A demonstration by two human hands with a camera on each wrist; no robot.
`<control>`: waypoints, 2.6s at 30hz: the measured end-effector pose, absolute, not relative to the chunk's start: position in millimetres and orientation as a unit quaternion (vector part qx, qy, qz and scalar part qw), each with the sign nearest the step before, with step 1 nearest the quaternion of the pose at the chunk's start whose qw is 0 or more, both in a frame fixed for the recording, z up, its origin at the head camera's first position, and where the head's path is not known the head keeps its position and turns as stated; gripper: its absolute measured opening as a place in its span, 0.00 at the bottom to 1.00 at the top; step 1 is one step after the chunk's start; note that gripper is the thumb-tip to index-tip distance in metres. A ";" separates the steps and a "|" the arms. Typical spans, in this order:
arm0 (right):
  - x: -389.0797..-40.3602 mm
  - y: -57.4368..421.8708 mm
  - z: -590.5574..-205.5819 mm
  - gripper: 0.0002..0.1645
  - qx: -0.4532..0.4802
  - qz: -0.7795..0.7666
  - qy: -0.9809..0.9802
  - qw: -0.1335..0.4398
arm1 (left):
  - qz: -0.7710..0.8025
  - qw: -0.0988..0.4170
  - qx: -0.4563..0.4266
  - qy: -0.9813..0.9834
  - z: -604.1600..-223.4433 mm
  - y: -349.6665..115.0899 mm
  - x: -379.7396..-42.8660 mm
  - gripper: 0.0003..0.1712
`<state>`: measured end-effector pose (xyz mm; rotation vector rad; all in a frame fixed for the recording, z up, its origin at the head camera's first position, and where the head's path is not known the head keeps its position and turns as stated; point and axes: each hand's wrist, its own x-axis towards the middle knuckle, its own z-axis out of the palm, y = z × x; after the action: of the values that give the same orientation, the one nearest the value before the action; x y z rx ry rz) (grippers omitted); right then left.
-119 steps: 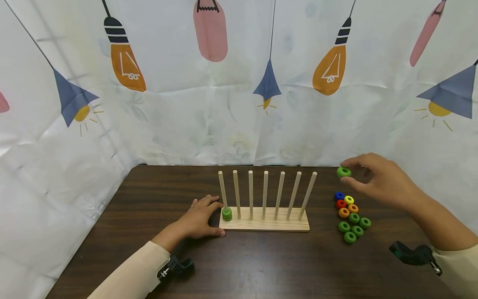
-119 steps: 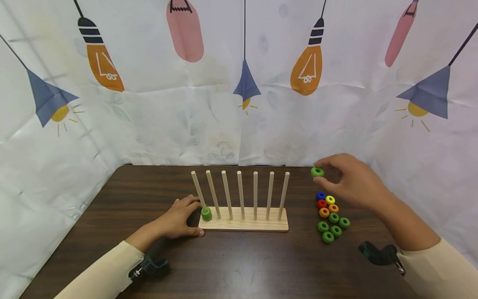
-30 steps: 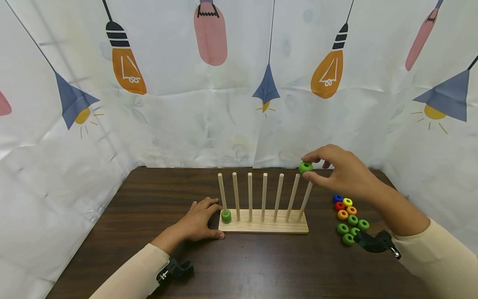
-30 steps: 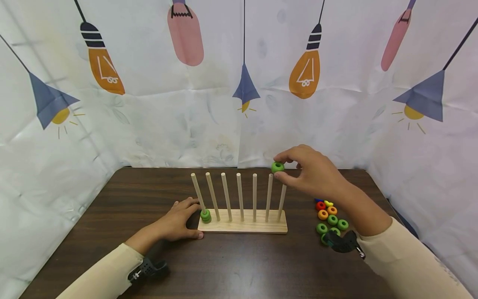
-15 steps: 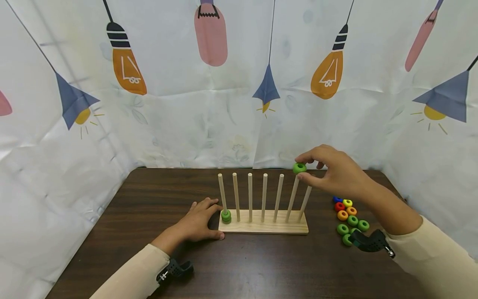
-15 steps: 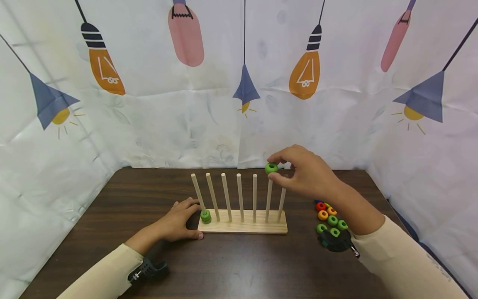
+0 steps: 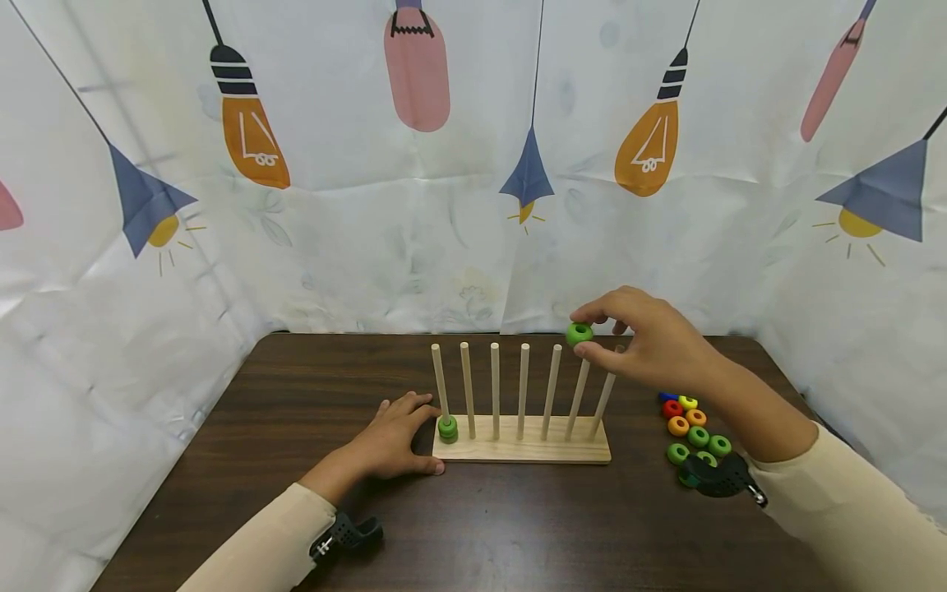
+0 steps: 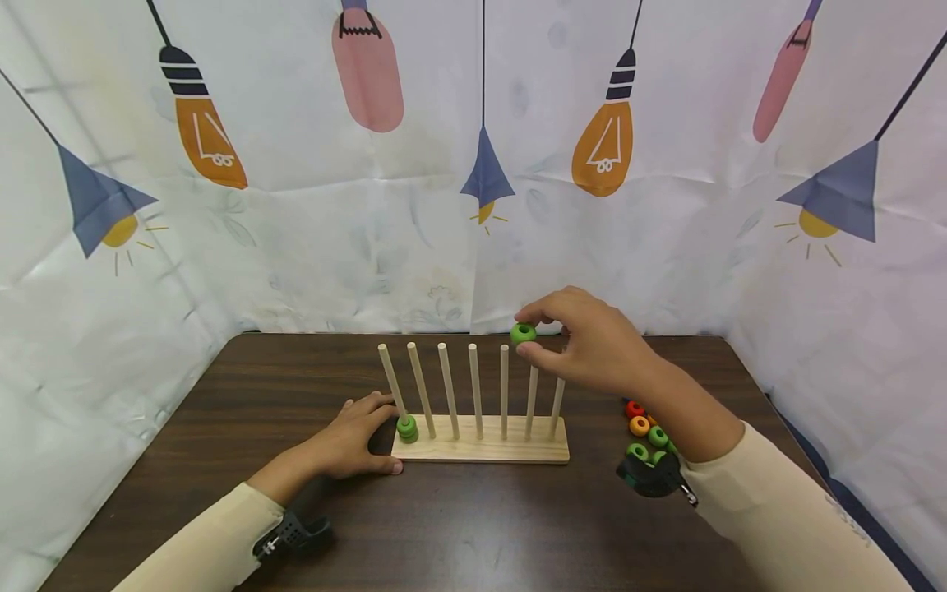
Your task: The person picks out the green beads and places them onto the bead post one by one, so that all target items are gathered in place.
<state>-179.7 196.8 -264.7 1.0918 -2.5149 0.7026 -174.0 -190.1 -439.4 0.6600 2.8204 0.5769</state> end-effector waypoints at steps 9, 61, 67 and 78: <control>-180.9 189.7 -264.8 0.20 0.393 0.250 -0.871 0.156 | 0.192 0.092 0.224 0.951 -440.8 -190.8 -174.8 0.47; -184.1 148.1 -262.5 0.19 0.411 0.275 -0.857 0.141 | 0.196 0.089 0.230 0.949 -438.5 -190.2 -174.4 0.46; -185.3 143.2 -264.3 0.18 0.416 0.269 -0.857 0.146 | 0.197 0.089 0.231 0.949 -438.9 -190.3 -174.5 0.46; -184.2 132.7 -262.5 0.18 0.413 0.263 -0.861 0.139 | 0.197 0.090 0.229 0.949 -439.3 -190.9 -174.3 0.46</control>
<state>-184.2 132.7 -262.5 1.1934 -2.4887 0.7606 -174.3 -190.9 -439.3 0.6814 2.8209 0.5858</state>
